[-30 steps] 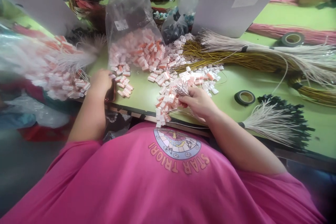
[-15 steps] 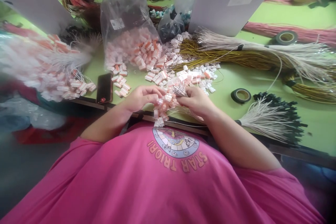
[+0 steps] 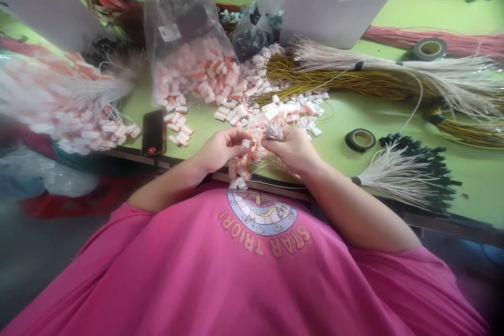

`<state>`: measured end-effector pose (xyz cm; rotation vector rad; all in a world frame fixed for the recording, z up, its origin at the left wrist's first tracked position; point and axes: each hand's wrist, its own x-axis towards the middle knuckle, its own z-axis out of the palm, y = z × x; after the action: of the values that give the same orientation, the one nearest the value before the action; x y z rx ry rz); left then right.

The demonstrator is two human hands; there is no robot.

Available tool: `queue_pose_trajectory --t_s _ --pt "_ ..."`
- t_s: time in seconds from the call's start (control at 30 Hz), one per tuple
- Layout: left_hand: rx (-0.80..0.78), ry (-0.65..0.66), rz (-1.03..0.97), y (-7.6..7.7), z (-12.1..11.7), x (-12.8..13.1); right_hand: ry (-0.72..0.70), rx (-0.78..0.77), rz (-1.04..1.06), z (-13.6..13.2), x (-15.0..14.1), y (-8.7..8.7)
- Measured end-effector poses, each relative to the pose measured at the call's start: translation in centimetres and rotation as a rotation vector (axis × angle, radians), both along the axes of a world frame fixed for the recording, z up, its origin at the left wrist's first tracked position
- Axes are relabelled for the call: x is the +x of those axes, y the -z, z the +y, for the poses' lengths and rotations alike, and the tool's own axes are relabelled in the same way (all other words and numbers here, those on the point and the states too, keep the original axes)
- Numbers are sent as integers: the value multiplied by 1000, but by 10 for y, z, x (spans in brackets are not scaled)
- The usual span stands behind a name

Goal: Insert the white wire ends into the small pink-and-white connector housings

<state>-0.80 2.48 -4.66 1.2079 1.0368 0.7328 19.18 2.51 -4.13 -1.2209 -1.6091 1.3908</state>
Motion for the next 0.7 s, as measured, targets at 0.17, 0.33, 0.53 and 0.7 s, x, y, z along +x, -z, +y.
queue_pose_trajectory --t_s 0.17,0.33,0.53,0.7 --pt "32 -16 108 -4 -4 2 25 37 -108 -1 -3 -2" --pt "152 -69 265 -6 -8 6 67 54 -157 -3 -5 0" --pt "-120 -23 76 -3 -10 15 65 73 -168 -5 -5 2" --pt "-117 -45 68 0 -6 20 93 92 -201 -6 -7 0"
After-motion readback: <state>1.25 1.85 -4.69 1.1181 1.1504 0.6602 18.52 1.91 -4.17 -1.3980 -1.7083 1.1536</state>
